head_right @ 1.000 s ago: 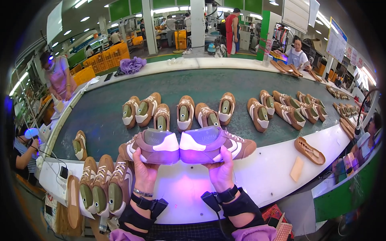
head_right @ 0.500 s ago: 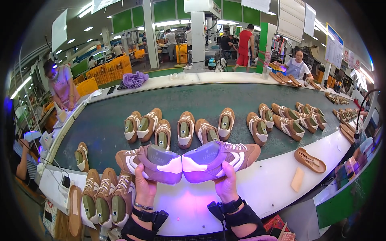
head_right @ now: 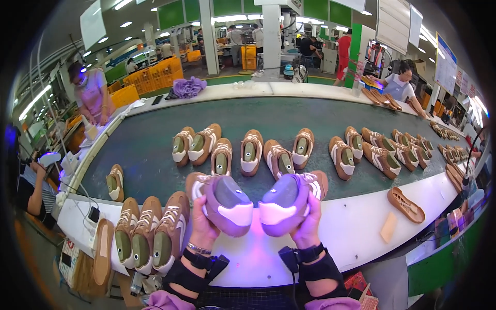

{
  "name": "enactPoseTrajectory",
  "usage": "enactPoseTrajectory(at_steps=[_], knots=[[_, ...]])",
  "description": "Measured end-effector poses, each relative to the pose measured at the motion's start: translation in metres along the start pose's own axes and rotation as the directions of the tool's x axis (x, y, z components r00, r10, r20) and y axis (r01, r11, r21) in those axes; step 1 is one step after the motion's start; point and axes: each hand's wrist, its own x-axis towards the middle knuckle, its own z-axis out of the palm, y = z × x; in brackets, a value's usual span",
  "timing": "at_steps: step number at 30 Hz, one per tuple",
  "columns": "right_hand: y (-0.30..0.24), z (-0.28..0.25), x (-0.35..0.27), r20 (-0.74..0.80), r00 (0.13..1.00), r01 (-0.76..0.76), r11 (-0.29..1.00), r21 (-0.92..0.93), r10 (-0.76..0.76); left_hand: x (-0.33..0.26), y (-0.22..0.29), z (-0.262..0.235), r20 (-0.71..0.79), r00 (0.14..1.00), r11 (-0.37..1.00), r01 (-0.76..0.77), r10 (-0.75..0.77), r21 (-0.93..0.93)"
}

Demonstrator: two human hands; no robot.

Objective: Checking shoes for quality and pairing them on a conveyor belt.

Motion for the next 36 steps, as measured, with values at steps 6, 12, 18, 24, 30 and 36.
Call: enactPoseTrajectory(at_steps=[6,12,18,24,30,36], knots=[[-0.048,-0.009,-0.037,-0.061,0.974,-0.225,0.957,-0.181,0.217,-0.049,0.007,-0.007,0.021,0.968,0.969,0.248,-0.249,0.018],[-0.091,-0.081,-0.053,-0.199,0.979,-0.099,0.951,-0.292,0.041,-0.082,0.023,-0.036,0.012,0.929,0.930,0.369,-0.369,-0.004],[-0.094,-0.015,-0.073,-0.221,0.974,-0.099,0.968,-0.232,0.047,-0.136,0.086,-0.007,-0.090,0.993,0.795,-0.009,0.079,0.606],[-0.080,-0.015,-0.037,-0.002,1.000,-0.012,0.992,-0.129,0.012,0.018,0.123,0.071,0.060,0.997,0.346,-0.036,-0.058,0.938],[-0.035,-0.004,-0.009,0.119,0.979,-0.164,0.986,-0.017,0.165,0.189,0.100,0.030,-0.234,0.967,0.016,0.236,-0.100,0.972],[-0.042,-0.023,-0.018,-0.015,0.958,-0.286,0.958,-0.005,0.286,0.240,0.016,-0.026,-0.289,0.931,0.406,0.358,-0.222,0.841]])
